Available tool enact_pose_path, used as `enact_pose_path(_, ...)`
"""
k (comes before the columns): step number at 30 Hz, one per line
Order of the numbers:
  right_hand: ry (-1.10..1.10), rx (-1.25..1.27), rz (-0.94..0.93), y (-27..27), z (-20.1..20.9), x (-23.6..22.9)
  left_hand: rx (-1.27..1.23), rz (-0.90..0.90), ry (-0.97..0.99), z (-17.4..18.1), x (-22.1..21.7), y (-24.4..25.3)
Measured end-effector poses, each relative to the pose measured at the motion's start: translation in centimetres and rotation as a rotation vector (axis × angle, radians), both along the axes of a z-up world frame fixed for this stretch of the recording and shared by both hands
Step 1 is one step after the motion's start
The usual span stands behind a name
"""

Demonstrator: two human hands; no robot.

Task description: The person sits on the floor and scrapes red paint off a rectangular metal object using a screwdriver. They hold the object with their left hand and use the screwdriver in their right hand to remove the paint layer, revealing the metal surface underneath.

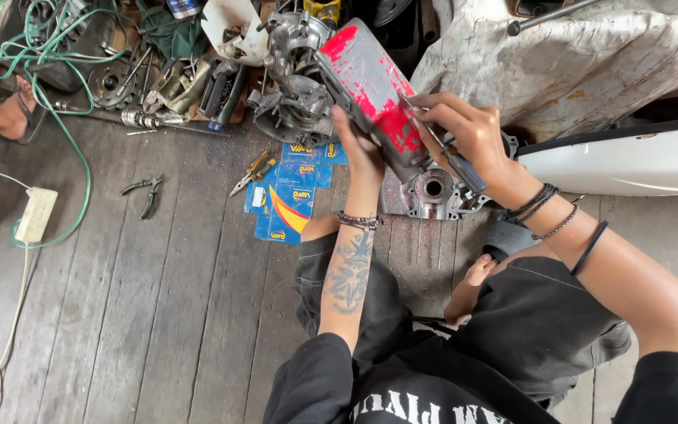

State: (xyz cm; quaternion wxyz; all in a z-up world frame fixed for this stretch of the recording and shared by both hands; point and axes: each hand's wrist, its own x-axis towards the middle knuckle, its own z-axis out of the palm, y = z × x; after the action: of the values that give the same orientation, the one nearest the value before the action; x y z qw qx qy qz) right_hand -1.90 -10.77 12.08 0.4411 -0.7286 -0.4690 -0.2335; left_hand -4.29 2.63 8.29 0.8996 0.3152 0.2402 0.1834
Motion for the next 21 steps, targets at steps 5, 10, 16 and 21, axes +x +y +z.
enact_pose_path(5, -0.016, 0.008, 0.005, 0.4, -0.7, -0.2, 0.286, 0.093, 0.058, -1.6, -0.5, 0.9)
enact_pose_path(10, 0.06, 0.003, 0.106, 0.1, -1.0, -0.1, 0.235, 0.138, 0.042, -4.6, -0.1, 2.3)
enact_pose_path(16, 0.18, -0.014, 0.215, -0.2, 1.0, -1.5, 0.121, 0.1, -0.02, -3.2, 0.2, 2.9)
enact_pose_path(21, 0.096, -0.038, 0.088, -0.8, -0.2, -1.8, 0.334, 0.097, 0.011, -1.9, -1.0, 1.4)
